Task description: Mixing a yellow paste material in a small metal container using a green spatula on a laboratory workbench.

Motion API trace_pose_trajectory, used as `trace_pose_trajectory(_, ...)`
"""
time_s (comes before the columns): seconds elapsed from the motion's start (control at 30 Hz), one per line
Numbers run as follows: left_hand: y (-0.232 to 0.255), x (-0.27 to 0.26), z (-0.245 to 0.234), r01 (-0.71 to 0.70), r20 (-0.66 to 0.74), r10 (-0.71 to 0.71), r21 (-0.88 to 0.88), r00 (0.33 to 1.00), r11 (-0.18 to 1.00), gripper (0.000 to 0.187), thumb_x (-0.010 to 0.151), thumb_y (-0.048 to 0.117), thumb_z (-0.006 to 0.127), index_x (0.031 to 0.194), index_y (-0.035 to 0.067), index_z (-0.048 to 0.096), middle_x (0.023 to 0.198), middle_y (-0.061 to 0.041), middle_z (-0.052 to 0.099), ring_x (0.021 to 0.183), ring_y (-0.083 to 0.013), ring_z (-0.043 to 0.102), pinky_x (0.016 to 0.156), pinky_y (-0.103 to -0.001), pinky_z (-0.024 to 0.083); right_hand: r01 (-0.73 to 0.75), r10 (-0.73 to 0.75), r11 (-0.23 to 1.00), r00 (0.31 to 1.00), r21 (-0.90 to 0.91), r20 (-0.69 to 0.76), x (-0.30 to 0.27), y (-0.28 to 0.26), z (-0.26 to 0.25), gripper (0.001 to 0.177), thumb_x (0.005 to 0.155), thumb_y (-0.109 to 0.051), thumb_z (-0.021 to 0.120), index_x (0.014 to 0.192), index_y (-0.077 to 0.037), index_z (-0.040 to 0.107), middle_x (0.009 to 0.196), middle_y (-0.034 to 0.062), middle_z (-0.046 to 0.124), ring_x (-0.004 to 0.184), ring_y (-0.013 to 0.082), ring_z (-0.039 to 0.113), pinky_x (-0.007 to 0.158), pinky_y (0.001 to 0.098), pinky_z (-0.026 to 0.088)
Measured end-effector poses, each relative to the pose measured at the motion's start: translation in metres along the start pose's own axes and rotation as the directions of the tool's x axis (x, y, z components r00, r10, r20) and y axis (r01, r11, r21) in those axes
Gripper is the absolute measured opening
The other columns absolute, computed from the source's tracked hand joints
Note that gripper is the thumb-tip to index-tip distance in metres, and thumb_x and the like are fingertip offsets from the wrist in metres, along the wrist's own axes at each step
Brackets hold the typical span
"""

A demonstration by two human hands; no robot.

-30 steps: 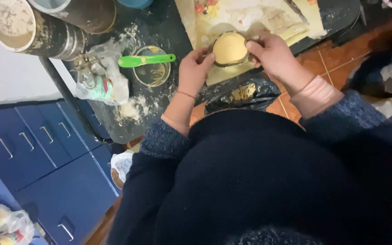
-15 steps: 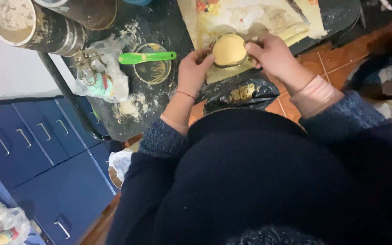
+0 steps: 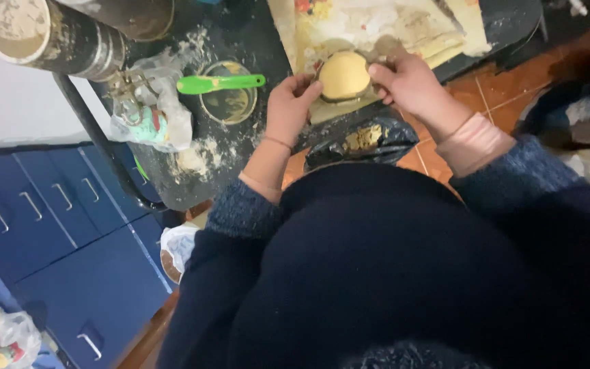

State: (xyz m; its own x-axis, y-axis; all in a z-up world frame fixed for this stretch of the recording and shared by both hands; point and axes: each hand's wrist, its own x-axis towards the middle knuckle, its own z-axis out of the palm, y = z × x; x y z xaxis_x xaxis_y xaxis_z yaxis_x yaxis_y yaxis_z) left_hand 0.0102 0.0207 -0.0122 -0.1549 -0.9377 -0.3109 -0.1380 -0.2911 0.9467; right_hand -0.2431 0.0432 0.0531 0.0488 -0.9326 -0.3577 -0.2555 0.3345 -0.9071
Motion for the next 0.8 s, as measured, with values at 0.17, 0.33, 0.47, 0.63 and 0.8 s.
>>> trace_pose_trajectory(0.17, -0.005, 0.005, -0.004, -0.138, 0.006, 0.138, -0.002, 0.990, 0.990, 0.038, 0.094, 0.025, 0.081, 0.119, -0.003, 0.073, 0.092, -0.005, 0.076, 0.077, -0.0072, 0.067, 0.066, -0.022, 0.055, -0.067, 0.066, 0.994, 0.998, -0.081, -0.014, 0.004, -0.001, 0.000, 0.030, 0.107, -0.026, 0.060, 0.113, 0.003, 0.067, 0.074, 0.0013, 0.061, 0.059, 0.0079, 0.055, 0.053, 0.0232, 0.048)
trace_pose_trajectory(0.33, 0.016, -0.010, -0.002, 0.013, -0.016, -0.013, 0.039, 1.000, 0.999, 0.043, 0.088, 0.028, 0.079, 0.118, -0.003, 0.072, 0.084, -0.005, 0.072, 0.065, -0.0096, 0.062, 0.053, -0.024, 0.050, -0.089, 0.089, 0.996, 0.996, 0.012, -0.001, 0.000, 0.003, 0.001, 0.030, 0.106, -0.025, 0.061, 0.113, 0.004, 0.066, 0.073, 0.0008, 0.061, 0.058, 0.0078, 0.054, 0.051, 0.0230, 0.046)
trace_pose_trajectory(0.47, -0.017, 0.001, -0.005, -0.154, 0.012, 0.154, 0.029, 0.988, 0.988, 0.041, 0.093, 0.027, 0.081, 0.118, -0.004, 0.073, 0.096, -0.003, 0.078, 0.081, -0.0061, 0.071, 0.070, -0.022, 0.057, -0.068, 0.068, 0.998, 0.998, 0.014, -0.003, 0.000, 0.004, 0.003, 0.030, 0.106, -0.025, 0.061, 0.115, 0.003, 0.066, 0.077, -0.0007, 0.064, 0.062, 0.0061, 0.055, 0.055, 0.0207, 0.049)
trace_pose_trajectory(0.63, 0.027, -0.019, -0.005, 0.038, -0.001, -0.038, -0.006, 0.999, 0.999, 0.040, 0.089, 0.028, 0.077, 0.116, -0.001, 0.072, 0.086, -0.004, 0.073, 0.064, -0.0074, 0.062, 0.051, -0.024, 0.049, -0.085, 0.085, 0.995, 0.996, -0.046, -0.007, -0.003, 0.001, 0.003, 0.031, 0.106, -0.025, 0.061, 0.112, 0.004, 0.067, 0.075, 0.0009, 0.062, 0.061, 0.0074, 0.056, 0.054, 0.0218, 0.049)
trace_pose_trajectory(0.8, -0.009, -0.006, -0.005, -0.057, 0.018, 0.058, -0.039, 0.998, 0.998, 0.039, 0.092, 0.027, 0.078, 0.116, -0.003, 0.072, 0.092, -0.005, 0.076, 0.070, -0.0074, 0.065, 0.059, -0.023, 0.052, -0.065, 0.065, 0.997, 0.998, 0.033, 0.014, 0.000, 0.013, 0.002, 0.031, 0.106, -0.025, 0.062, 0.113, 0.005, 0.067, 0.077, -0.0002, 0.062, 0.063, 0.0068, 0.056, 0.055, 0.0217, 0.049)
